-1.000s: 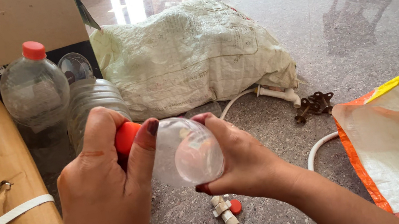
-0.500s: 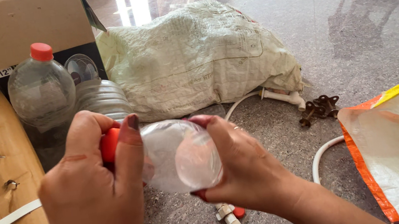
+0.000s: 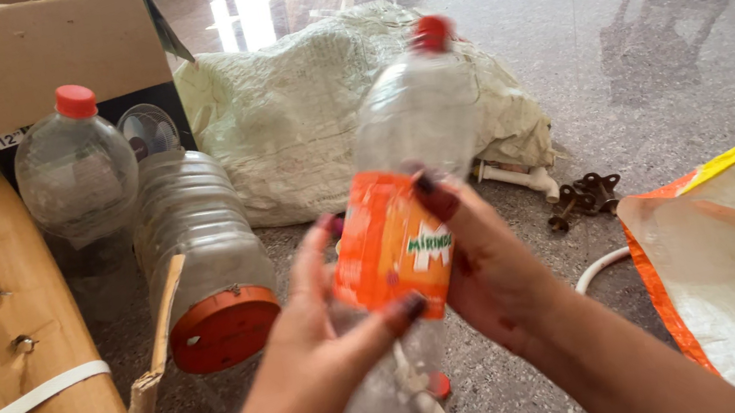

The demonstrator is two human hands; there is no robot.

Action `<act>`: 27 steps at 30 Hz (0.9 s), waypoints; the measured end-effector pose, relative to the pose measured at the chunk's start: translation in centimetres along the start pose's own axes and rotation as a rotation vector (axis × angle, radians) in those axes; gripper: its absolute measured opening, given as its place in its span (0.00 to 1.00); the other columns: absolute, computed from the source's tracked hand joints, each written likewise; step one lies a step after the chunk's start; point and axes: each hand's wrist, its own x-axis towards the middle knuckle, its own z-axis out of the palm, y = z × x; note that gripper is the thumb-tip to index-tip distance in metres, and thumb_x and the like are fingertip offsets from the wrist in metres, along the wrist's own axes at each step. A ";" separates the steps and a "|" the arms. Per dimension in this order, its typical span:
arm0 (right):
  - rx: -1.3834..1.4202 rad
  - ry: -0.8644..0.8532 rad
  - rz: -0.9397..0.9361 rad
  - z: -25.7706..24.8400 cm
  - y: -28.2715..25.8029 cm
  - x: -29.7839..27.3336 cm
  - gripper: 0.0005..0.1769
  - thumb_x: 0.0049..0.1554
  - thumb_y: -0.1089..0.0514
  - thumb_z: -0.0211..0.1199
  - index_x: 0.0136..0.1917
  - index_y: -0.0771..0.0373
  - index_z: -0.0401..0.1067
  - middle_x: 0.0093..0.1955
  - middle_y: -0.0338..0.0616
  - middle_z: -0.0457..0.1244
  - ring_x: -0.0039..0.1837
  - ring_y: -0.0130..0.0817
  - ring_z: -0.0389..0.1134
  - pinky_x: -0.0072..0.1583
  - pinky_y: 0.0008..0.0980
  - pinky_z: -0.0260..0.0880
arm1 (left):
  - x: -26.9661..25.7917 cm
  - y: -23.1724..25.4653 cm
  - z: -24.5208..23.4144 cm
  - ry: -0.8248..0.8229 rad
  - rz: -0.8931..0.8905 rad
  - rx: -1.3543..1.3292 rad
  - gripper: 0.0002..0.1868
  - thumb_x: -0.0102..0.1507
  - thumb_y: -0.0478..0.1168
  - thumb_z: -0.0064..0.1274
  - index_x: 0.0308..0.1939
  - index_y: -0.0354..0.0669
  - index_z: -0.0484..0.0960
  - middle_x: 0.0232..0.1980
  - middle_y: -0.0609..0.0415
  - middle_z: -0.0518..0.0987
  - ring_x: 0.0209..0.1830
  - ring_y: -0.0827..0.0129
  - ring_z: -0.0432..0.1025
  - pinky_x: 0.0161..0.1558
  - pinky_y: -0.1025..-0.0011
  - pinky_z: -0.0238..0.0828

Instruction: The person handles various plastic bottles and white PVC plumbing fittings on the floor. They open and close bottle caps, place bottles into a large sack, and connect several white pipe fittings together by hand.

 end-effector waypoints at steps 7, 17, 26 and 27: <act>-0.412 0.031 0.098 1.4 0.8 0.1 0.51 0.51 0.37 0.65 0.77 0.64 0.53 0.66 0.58 0.64 0.66 0.45 0.69 0.67 0.42 0.72 | 0.2 2.4 1.2 0.346 -0.073 0.497 0.57 0.53 0.54 0.68 0.80 0.52 0.52 0.58 0.49 0.78 0.55 0.58 0.77 0.55 0.60 0.76; -0.330 -0.036 0.098 1.7 1.6 -0.9 0.45 0.55 0.44 0.65 0.78 0.59 0.51 0.69 0.49 0.63 0.68 0.36 0.67 0.66 0.39 0.69 | -0.1 2.2 2.3 0.544 0.199 1.083 0.57 0.49 0.54 0.68 0.78 0.50 0.56 0.51 0.39 0.74 0.52 0.45 0.69 0.50 0.48 0.67; -0.245 0.044 0.058 1.8 0.9 -0.6 0.37 0.57 0.51 0.62 0.76 0.57 0.54 0.66 0.48 0.63 0.64 0.39 0.68 0.60 0.44 0.72 | -0.2 1.6 1.4 0.482 0.361 0.969 0.57 0.49 0.48 0.70 0.76 0.43 0.55 0.58 0.37 0.72 0.60 0.41 0.67 0.58 0.49 0.64; -0.231 0.063 0.042 1.6 0.4 -0.4 0.36 0.58 0.52 0.62 0.76 0.57 0.55 0.65 0.49 0.63 0.63 0.40 0.68 0.58 0.45 0.72 | 0.1 1.4 1.4 0.482 0.390 0.946 0.57 0.49 0.48 0.70 0.76 0.42 0.56 0.60 0.38 0.73 0.61 0.41 0.67 0.59 0.49 0.64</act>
